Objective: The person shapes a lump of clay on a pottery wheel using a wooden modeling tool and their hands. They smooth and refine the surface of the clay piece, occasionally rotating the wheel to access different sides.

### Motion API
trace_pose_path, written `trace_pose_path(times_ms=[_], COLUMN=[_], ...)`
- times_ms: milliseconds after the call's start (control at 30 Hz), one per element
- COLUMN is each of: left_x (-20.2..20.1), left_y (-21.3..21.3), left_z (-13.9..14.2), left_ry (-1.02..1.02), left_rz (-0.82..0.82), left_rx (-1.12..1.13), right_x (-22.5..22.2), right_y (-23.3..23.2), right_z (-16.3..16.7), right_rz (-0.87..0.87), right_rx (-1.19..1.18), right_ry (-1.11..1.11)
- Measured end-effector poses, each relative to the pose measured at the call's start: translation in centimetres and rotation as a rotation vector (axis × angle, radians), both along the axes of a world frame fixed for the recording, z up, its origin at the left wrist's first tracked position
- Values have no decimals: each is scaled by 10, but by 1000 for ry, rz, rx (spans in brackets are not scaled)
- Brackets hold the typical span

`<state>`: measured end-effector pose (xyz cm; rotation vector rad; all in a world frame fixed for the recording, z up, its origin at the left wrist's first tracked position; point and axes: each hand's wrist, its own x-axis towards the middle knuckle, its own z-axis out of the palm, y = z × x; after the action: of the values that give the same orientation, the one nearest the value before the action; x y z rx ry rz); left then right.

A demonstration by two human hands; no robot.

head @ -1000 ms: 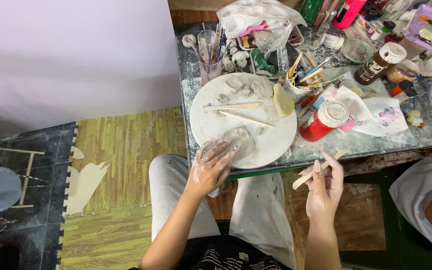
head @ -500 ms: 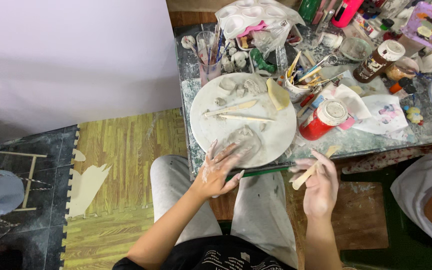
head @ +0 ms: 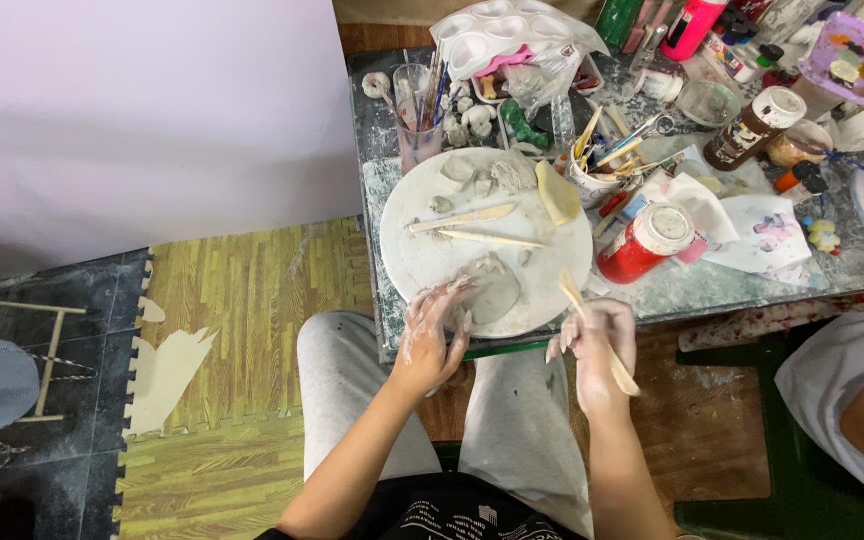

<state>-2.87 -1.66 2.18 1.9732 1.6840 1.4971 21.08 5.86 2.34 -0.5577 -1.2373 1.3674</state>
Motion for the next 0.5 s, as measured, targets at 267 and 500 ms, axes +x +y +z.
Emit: trace_pose_path(times_ms=[267,500], left_x=[-1,5], left_y=[-2,3], left_z=[-1,-3], left_ry=[8,8], left_rz=[37,45], left_rx=[46,77], right_x=[-4,-8], right_y=[-3,4], right_z=[25,53], right_rz=[175,270], right_rx=[-124,-267], right_ry=[68,38])
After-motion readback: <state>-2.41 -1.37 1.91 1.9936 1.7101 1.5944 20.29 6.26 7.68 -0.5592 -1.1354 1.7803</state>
